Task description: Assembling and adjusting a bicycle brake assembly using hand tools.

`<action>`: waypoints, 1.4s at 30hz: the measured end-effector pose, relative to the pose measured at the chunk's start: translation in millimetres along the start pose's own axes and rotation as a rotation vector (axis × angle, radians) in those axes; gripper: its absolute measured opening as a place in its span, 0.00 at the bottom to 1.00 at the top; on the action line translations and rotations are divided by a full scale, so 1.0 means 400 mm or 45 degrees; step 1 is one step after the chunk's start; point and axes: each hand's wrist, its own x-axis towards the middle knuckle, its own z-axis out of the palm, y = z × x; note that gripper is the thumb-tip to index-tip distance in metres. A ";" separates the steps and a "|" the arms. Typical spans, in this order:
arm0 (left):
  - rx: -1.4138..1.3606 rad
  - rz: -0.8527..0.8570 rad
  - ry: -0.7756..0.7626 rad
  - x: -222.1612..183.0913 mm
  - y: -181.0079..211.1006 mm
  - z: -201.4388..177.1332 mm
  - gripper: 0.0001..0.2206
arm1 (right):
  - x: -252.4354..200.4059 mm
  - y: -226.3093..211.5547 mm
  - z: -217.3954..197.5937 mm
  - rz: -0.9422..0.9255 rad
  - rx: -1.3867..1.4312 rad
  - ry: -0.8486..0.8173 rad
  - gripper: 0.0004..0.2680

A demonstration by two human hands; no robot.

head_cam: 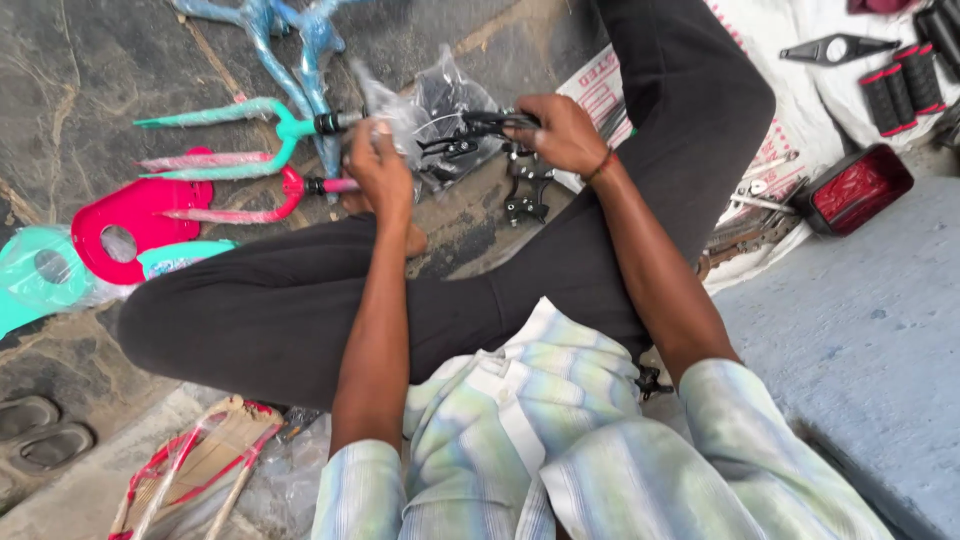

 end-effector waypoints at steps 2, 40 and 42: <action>0.017 0.275 -0.117 -0.066 0.080 0.000 0.10 | -0.014 0.029 0.012 -0.102 -0.216 0.060 0.08; 0.455 0.801 -0.685 -0.101 0.330 -0.004 0.09 | 0.174 0.264 0.080 0.074 -0.231 0.741 0.10; 0.561 0.926 -0.701 -0.037 0.294 0.030 0.08 | 0.205 0.345 0.092 -0.048 -0.155 0.782 0.08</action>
